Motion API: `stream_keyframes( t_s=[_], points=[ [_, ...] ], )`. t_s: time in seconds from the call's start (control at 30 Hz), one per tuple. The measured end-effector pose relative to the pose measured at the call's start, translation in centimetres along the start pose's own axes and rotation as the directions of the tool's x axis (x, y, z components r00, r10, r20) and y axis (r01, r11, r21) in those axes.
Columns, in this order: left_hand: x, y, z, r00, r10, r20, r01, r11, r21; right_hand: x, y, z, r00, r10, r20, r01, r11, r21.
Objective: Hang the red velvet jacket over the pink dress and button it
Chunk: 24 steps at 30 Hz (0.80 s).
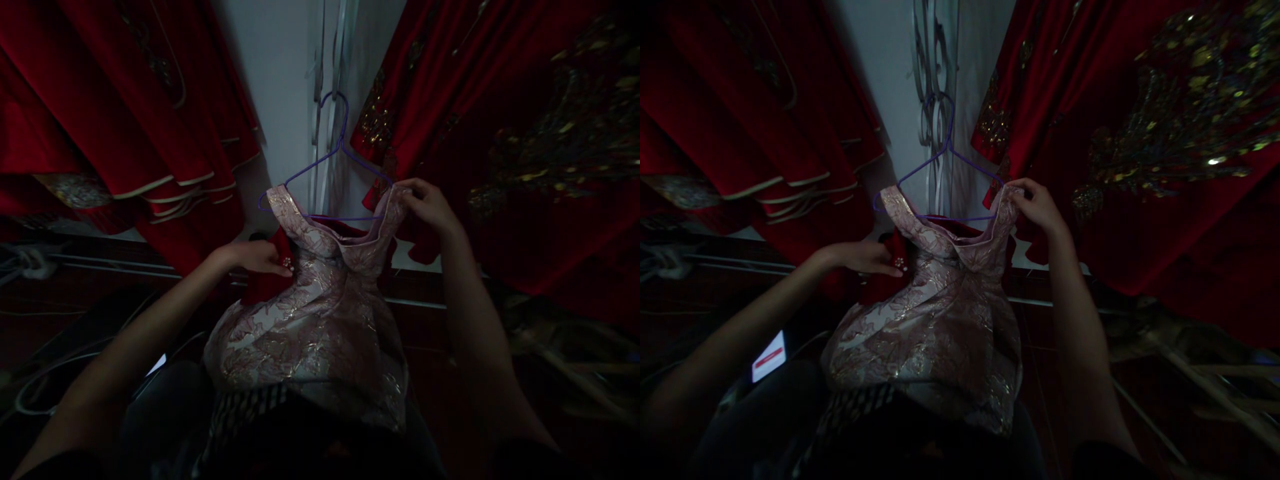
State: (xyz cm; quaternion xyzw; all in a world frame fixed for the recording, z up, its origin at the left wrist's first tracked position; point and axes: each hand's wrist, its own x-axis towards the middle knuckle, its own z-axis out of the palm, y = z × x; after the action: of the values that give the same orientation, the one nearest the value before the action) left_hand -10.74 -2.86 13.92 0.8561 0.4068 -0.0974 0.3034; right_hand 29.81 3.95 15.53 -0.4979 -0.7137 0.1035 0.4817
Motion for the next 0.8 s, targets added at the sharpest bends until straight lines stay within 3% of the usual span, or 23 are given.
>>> stream_keyframes(
  t_s=[0.03, 0.07, 0.1, 0.17, 0.2, 0.23, 0.27, 0.33, 0.4, 0.53, 0.63, 0.73, 0.8],
  points=[
    [0.0, 0.1, -1.1, 0.989, 0.025, -0.144, -0.016, 0.998, 0.063, 0.0, 0.1, 0.3, 1.0, -0.005, -0.016, 0.005, 1.0, -0.005],
    [0.1, 0.1, -2.2, 0.949, 0.063, -0.31, -0.028, 0.993, 0.114, -0.1, 0.1, 0.6, 0.999, -0.007, -0.035, 0.006, 1.0, -0.011],
    [0.3, 0.0, -3.3, 0.868, 0.1, -0.486, -0.028, 0.988, 0.154, -0.2, 0.2, 0.9, 0.998, -0.008, -0.056, 0.007, 1.0, -0.02],
    [1.1, -0.7, -4.9, 0.629, 0.154, -0.762, 0.017, 0.977, 0.212, -0.3, 0.3, 1.4, 0.996, -0.016, -0.093, 0.012, 0.999, -0.041],
    [1.6, -1.2, -5.4, 0.525, 0.171, -0.834, 0.052, 0.971, 0.232, -0.3, 0.4, 1.6, 0.994, -0.022, -0.103, 0.017, 0.999, -0.051],
    [2.3, -1.7, -5.7, 0.469, 0.18, -0.864, 0.082, 0.966, 0.246, -0.4, 0.4, 1.7, 0.994, -0.031, -0.11, 0.025, 0.998, -0.059],
    [2.9, -2.2, -5.9, 0.461, 0.177, -0.869, 0.101, 0.963, 0.249, -0.5, 0.4, 1.8, 0.993, -0.041, -0.113, 0.034, 0.997, -0.064],
    [3.9, -3.1, -5.9, 0.508, 0.129, -0.851, 0.116, 0.969, 0.216, -0.7, 0.4, 1.7, 0.99, -0.067, -0.122, 0.059, 0.996, -0.069],
    [4.4, -3.7, -5.6, 0.523, 0.064, -0.85, 0.114, 0.983, 0.144, -1.0, 0.1, 1.7, 0.983, -0.105, -0.148, 0.093, 0.992, -0.084],
    [4.1, -4.3, -5.2, 0.465, -0.02, -0.885, 0.06, 0.998, 0.009, -1.2, -0.4, 1.7, 0.958, -0.149, -0.243, 0.108, 0.979, -0.173],
    [3.3, -5.1, -4.7, 0.439, -0.083, -0.895, 0.13, 0.991, -0.028, -1.1, 0.3, 1.5, 0.928, -0.098, -0.36, 0.01, 0.971, -0.24],
    [2.4, -6.2, -3.7, 0.493, -0.142, -0.858, 0.285, 0.958, 0.005, -1.7, 2.5, 0.9, 0.868, -0.024, -0.495, -0.117, 0.961, -0.251],
    [1.9, -6.7, -2.7, 0.58, -0.147, -0.802, 0.313, 0.948, 0.053, -2.9, 4.4, 0.5, 0.864, 0.029, -0.502, -0.166, 0.959, -0.229]
  ],
)
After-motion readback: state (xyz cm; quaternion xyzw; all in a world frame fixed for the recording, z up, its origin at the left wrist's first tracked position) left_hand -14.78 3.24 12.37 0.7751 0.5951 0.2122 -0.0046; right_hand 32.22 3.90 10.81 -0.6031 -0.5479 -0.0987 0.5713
